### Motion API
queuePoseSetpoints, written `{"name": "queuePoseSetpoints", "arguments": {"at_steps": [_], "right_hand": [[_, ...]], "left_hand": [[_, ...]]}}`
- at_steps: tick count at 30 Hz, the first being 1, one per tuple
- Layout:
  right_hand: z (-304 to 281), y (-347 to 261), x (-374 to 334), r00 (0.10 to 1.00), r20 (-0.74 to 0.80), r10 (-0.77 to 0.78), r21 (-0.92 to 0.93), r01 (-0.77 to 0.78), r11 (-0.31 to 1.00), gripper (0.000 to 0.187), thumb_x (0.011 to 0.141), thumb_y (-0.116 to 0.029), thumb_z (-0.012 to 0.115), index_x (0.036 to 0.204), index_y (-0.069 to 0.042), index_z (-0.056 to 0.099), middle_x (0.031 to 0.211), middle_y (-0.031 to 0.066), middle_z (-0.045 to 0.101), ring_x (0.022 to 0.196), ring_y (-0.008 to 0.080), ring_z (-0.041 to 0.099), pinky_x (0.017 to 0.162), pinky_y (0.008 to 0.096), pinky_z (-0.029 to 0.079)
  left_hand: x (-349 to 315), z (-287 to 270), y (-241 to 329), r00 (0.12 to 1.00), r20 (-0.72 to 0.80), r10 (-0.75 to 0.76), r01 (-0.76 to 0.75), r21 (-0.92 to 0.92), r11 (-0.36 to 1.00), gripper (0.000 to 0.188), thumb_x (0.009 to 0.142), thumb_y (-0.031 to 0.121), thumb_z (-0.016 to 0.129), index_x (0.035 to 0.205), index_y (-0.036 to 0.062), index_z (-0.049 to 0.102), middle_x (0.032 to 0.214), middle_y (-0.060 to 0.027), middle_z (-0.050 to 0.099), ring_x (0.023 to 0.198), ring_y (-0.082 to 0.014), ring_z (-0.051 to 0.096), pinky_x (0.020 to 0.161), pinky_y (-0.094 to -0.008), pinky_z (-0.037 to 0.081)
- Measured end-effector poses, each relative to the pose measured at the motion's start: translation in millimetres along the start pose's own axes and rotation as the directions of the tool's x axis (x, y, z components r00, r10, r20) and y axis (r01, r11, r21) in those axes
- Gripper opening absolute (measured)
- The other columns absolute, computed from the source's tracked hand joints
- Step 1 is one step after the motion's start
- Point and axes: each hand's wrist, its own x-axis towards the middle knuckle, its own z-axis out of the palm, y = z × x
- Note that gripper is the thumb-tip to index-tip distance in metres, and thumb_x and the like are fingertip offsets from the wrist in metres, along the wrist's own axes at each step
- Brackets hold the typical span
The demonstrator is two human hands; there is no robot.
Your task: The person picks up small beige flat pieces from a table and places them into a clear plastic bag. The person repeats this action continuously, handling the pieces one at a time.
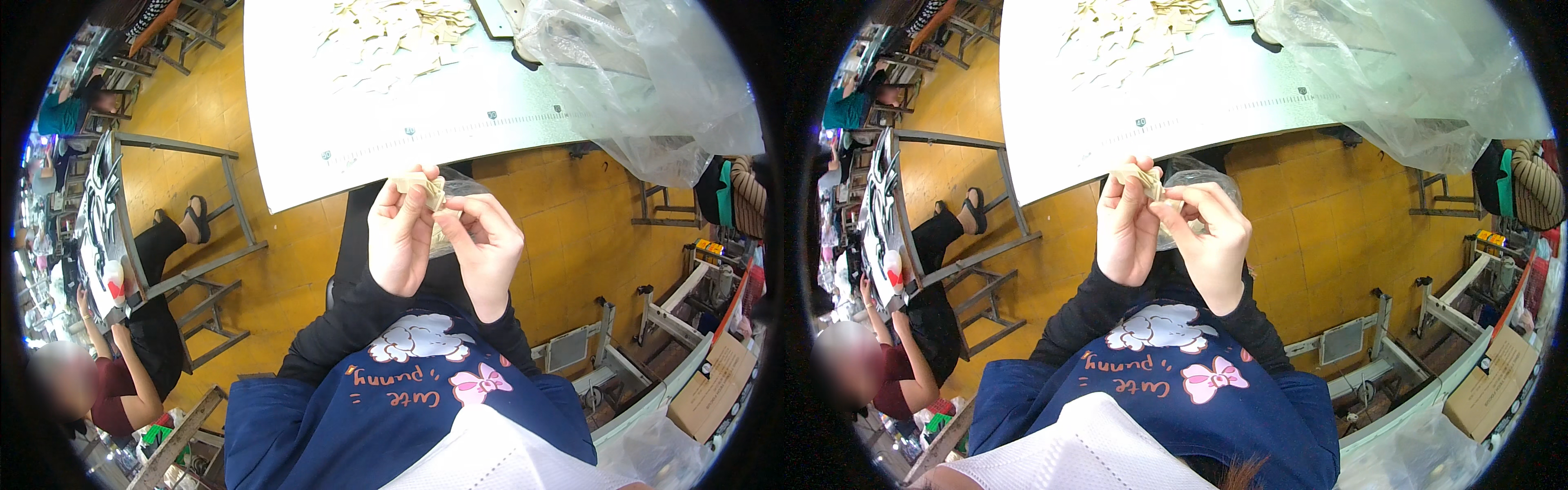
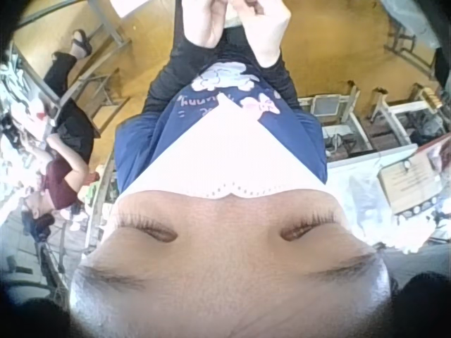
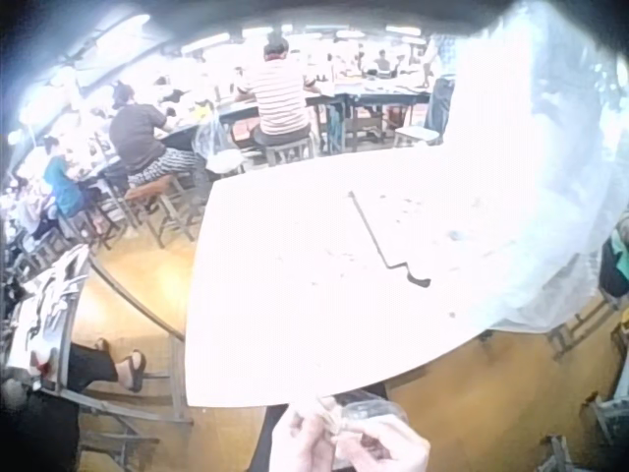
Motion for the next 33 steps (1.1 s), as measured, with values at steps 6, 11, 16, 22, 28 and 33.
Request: {"name": "queuePoseSetpoints", "arguments": {"at_steps": [6,11,16,22,28,33], "right_hand": [[-3,5,2,0.999,0.023,-0.050,-0.108,0.052,0.993,0.015,0.077,0.001,0.080,0.085,0.002,0.068,0.083,0.0065,0.066,0.064,0.0125,0.061,0.056,0.0255,0.048],[-7,9,-3,0.997,0.043,0.070,0.038,-0.072,0.997,0.013,0.079,0.004,0.077,0.087,0.002,0.067,0.081,0.0058,0.065,0.066,0.0103,0.060,0.058,0.0240,0.047],[-22,18,-4,0.992,0.074,0.097,-0.012,-0.097,0.995,0.012,0.081,0.004,0.075,0.089,0.003,0.066,0.084,0.0082,0.066,0.070,0.0123,0.062,0.062,0.0245,0.049],[-38,21,-6,0.940,0.255,0.228,-0.337,-0.134,0.932,0.026,0.088,-0.007,0.071,0.112,0.000,0.067,0.098,0.0152,0.071,0.075,0.0209,0.069,0.067,0.0292,0.054],[-39,8,-3,0.970,0.163,0.179,-0.031,-0.176,0.984,0.028,0.087,0.000,0.072,0.115,0.000,0.067,0.094,0.0111,0.070,0.076,0.0135,0.068,0.067,0.0251,0.054],[-23,4,-3,0.986,0.153,0.072,0.136,-0.094,0.986,0.022,0.084,0.002,0.075,0.104,0.003,0.066,0.091,0.0073,0.068,0.075,0.0107,0.066,0.066,0.0237,0.053]], "left_hand": [[-8,-4,-7,1.000,0.006,-0.027,0.026,0.036,0.999,0.031,0.098,0.016,0.064,0.125,0.0026,0.056,0.124,-0.0098,0.062,0.109,-0.0159,0.060,0.096,-0.0296,0.049],[-1,-9,-1,0.998,0.024,-0.060,0.060,-0.031,0.998,0.029,0.101,0.018,0.060,0.126,0.0060,0.055,0.122,-0.0049,0.063,0.113,-0.0173,0.060,0.096,-0.0300,0.051],[3,-12,17,0.999,-0.022,0.042,-0.043,-0.073,0.996,0.025,0.099,0.016,0.064,0.121,0.0062,0.059,0.121,-0.0055,0.063,0.109,-0.0152,0.061,0.098,-0.0291,0.048],[2,-17,27,0.999,-0.009,-0.052,0.053,0.091,0.994,0.034,0.100,0.011,0.060,0.131,0.0010,0.054,0.126,-0.0108,0.063,0.112,-0.0171,0.062,0.099,-0.0301,0.049],[-3,-19,23,0.982,0.065,-0.180,0.166,0.174,0.971,0.034,0.101,0.009,0.057,0.133,-0.0011,0.051,0.129,-0.0141,0.061,0.115,-0.0188,0.062,0.099,-0.0290,0.051],[-9,-16,14,0.974,0.112,-0.194,0.171,0.188,0.967,0.028,0.099,0.011,0.061,0.124,-0.0012,0.060,0.124,-0.0130,0.065,0.113,-0.0166,0.062,0.100,-0.0300,0.048]]}}
